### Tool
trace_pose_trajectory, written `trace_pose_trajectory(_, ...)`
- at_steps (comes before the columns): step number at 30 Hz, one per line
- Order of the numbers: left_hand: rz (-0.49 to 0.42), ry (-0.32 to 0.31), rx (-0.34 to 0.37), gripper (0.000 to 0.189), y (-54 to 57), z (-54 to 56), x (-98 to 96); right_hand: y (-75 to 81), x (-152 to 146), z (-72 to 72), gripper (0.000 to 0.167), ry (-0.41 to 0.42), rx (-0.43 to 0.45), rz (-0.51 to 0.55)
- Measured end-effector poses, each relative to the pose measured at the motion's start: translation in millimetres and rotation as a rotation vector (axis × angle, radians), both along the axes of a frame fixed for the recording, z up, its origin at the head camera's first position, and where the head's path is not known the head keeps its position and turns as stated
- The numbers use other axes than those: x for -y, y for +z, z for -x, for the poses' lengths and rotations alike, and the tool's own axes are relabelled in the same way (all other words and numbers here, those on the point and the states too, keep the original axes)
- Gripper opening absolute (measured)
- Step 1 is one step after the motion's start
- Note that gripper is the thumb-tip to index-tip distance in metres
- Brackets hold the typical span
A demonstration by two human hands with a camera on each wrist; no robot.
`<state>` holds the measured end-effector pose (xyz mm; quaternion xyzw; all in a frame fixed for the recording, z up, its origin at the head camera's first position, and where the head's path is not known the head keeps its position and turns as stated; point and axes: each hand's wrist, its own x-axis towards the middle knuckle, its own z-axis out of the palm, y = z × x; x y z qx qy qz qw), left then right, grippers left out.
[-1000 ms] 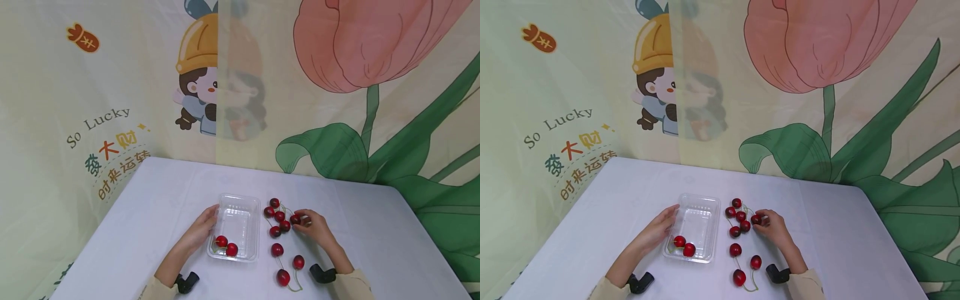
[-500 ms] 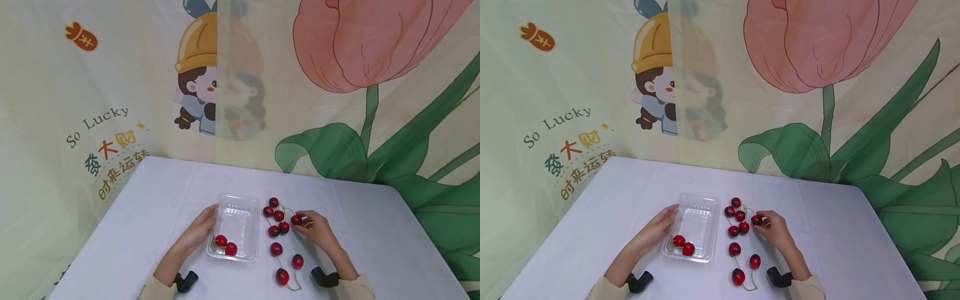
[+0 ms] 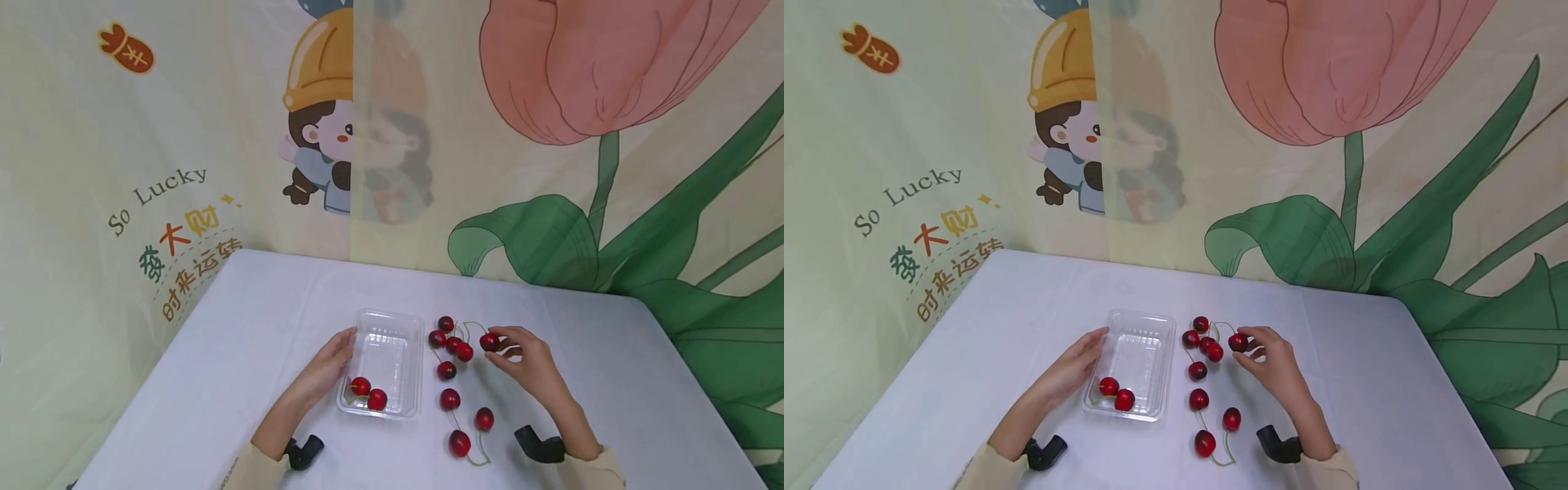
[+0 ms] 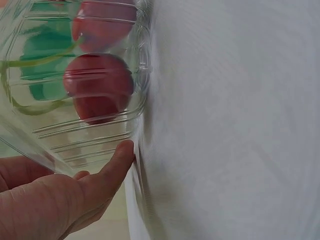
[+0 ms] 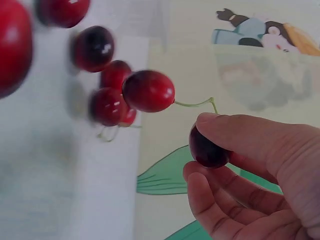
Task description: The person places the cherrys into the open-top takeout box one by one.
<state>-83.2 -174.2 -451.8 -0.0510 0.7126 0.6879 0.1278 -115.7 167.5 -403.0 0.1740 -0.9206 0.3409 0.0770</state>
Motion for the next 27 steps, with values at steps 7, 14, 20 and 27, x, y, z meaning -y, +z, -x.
trace_pose_trajectory(7,-0.01,-0.001,-0.001,0.049,-0.8,2.2,0.5,14.4,11,-2.6,0.044,0.036,-0.043,0.013)
trace_pose_trajectory(14,-0.039,-0.009,-0.019,0.048,0.6,0.0,2.1,27.2,30,-12.6,0.043,0.107,-0.055,0.083)
trace_pose_trajectory(20,-0.042,-0.013,-0.017,0.049,0.6,-0.1,3.0,33.0,52,-16.5,0.043,0.21,-0.07,0.124)
trace_pose_trajectory(27,-0.029,-0.012,-0.026,0.047,1.7,-2.1,4.1,26.3,82,-20.2,0.044,0.334,0.001,0.113)
